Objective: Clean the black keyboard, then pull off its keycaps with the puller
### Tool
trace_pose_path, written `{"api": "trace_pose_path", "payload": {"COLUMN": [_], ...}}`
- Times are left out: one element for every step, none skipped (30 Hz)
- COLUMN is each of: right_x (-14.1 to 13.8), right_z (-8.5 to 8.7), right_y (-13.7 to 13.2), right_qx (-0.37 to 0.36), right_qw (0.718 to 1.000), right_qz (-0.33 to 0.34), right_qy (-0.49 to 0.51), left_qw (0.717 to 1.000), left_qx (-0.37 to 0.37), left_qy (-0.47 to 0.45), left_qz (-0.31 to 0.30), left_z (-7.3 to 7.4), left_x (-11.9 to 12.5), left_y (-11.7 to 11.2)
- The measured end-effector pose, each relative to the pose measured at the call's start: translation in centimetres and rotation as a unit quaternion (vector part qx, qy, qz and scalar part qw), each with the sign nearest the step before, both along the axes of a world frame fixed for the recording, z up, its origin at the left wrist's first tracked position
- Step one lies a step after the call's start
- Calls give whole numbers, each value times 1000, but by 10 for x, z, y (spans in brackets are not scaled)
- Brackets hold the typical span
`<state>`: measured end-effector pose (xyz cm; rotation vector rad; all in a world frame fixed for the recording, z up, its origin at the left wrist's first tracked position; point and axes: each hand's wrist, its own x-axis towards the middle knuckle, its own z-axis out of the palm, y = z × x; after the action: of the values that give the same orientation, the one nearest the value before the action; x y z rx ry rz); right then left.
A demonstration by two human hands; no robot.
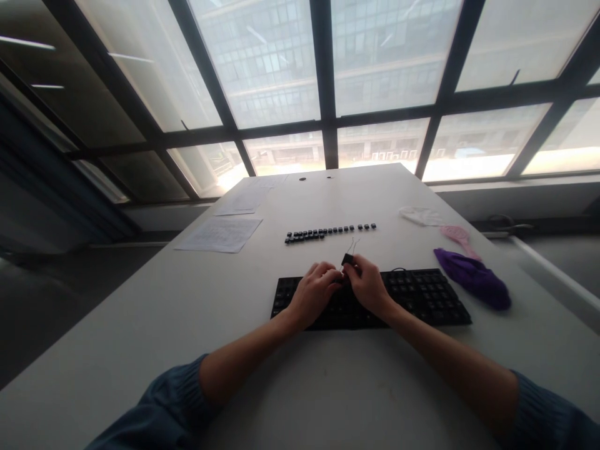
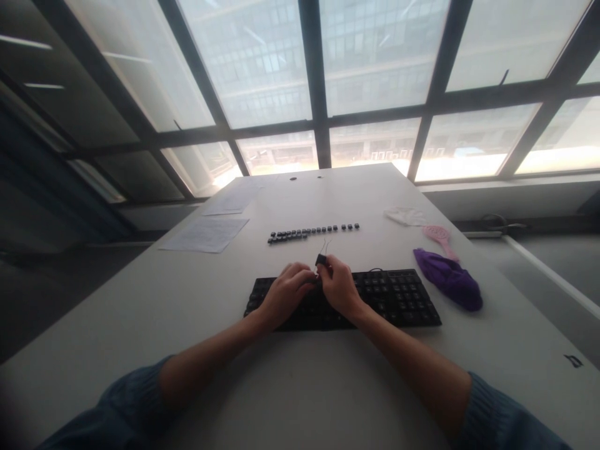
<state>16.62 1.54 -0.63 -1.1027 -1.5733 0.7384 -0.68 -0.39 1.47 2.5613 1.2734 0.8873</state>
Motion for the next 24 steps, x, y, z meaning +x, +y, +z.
{"api": "trace_pose_path", "payload": {"right_x": [0,0,-1,-1,-1,-2,-2,-2,-2,-2,-1,-1,-1,0,0,0,0,0,0,0,0,0,0,0], "right_z": [1,1,2,3,3,4,4,4,3,2,2,1,1,0,0,0,-1,-1,-1,-1,-1,-1,-1,-1], "right_y": [0,0,0,0,-1,-1,-1,0,0,0,0,1,1,2,2,2,2,2,3,3,3,3,3,3], "right_qx": [-4,-8,-11,-11,-11,-11,-11,-11,-11,-11,-11,-10,-10,-11,-11,-11,-12,-12,-12,-12,-11,-11,-11,-10], "right_qw": [1000,1000,999,999,999,999,999,999,999,999,999,999,999,999,999,999,999,999,999,999,999,999,999,999], "right_qz": [3,6,8,9,9,10,10,11,10,9,8,8,8,9,10,11,13,13,14,15,15,16,17,17], "right_qy": [12,24,33,39,41,42,44,45,47,47,47,45,43,41,39,38,37,36,35,34,33,32,31,31], "left_qw": [1000,1000,999,997,995,993,991,989,987,984,982,982,983,985,988,991,993,995,995,995,995,995,994,994], "left_qx": [1,-2,-9,-16,-22,-26,-26,-28,-37,-51,-65,-73,-72,-64,-54,-43,-33,-25,-18,-13,-8,-4,0,2], "left_qy": [-13,-29,-49,-69,-90,-109,-124,-135,-140,-146,-147,-136,-120,-96,-67,-39,-12,11,30,44,54,64,72,78], "left_qz": [6,12,16,21,27,36,49,61,72,86,100,111,121,128,126,121,111,100,91,84,80,79,79,79], "left_z": [4,8,13,18,23,26,29,31,32,32,31,29,27,25,22,19,16,14,11,8,6,4,2,0], "left_x": [-1,-3,-5,-9,-12,-16,-20,-23,-26,-28,-29,-30,-29,-28,-26,-23,-21,-18,-16,-14,-13,-12,-12,-12], "left_y": [1,2,6,11,18,28,40,53,68,84,99,114,127,139,150,159,166,172,177,181,183,185,187,188]}}
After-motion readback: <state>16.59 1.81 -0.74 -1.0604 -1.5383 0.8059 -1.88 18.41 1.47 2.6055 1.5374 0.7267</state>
